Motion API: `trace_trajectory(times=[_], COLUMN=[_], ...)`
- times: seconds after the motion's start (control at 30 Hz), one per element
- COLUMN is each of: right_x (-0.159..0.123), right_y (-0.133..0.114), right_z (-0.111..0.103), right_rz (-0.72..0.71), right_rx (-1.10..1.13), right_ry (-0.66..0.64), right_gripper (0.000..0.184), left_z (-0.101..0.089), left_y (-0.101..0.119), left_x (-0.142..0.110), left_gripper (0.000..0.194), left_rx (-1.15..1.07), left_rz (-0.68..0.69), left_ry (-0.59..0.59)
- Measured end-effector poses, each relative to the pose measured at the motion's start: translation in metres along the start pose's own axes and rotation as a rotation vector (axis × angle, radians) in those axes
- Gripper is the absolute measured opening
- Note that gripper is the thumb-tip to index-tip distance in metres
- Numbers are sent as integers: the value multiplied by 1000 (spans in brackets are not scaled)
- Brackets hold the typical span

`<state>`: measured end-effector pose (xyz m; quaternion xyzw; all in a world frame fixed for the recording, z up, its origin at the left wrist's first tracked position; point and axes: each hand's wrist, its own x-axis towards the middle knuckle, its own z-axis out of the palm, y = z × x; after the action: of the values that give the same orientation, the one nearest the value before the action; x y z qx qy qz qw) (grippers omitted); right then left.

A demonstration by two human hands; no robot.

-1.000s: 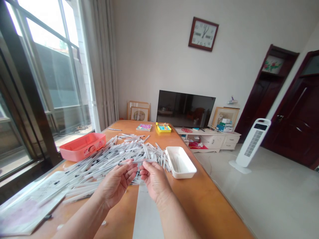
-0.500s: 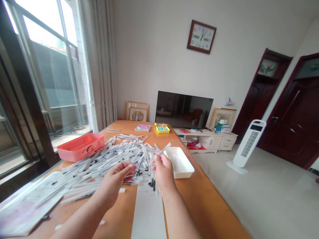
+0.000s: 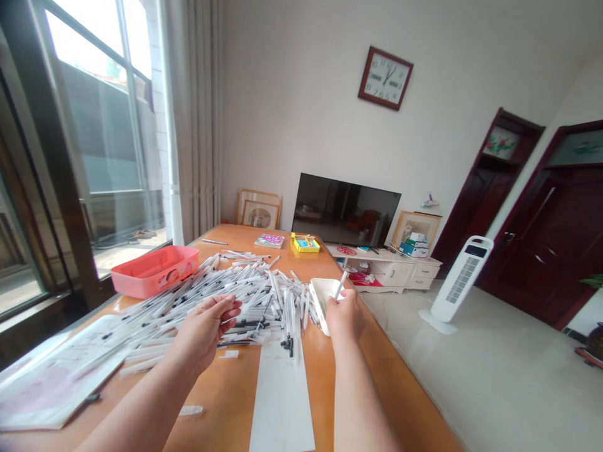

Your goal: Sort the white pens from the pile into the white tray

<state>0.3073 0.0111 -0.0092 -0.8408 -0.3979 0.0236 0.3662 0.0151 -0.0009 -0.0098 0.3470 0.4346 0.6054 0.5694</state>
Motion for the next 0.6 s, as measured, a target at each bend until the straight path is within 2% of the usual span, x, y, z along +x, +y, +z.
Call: trace_trajectory(times=[0.1,0.2,0.4,0.6], right_x=[1,0,-1,-5], right_y=[3,7,12,12], right_z=[0,4,15,12], right_rz=[-17,-44,-85,-99], right_rx=[-78,-142,-229,-239], right_ry=[-6,-27,-70,-68], right_gripper=[22,16,19,23], left_z=[-1,-1,0,0], left_y=[1,2,3,2], left_x=[0,-1,-2,-2], left_gripper=[34,35,34,33], left_rx=[-13,-25,-19,-19], left_rz=[-2,-9,-7,-6], left_ry=[9,18,13,13])
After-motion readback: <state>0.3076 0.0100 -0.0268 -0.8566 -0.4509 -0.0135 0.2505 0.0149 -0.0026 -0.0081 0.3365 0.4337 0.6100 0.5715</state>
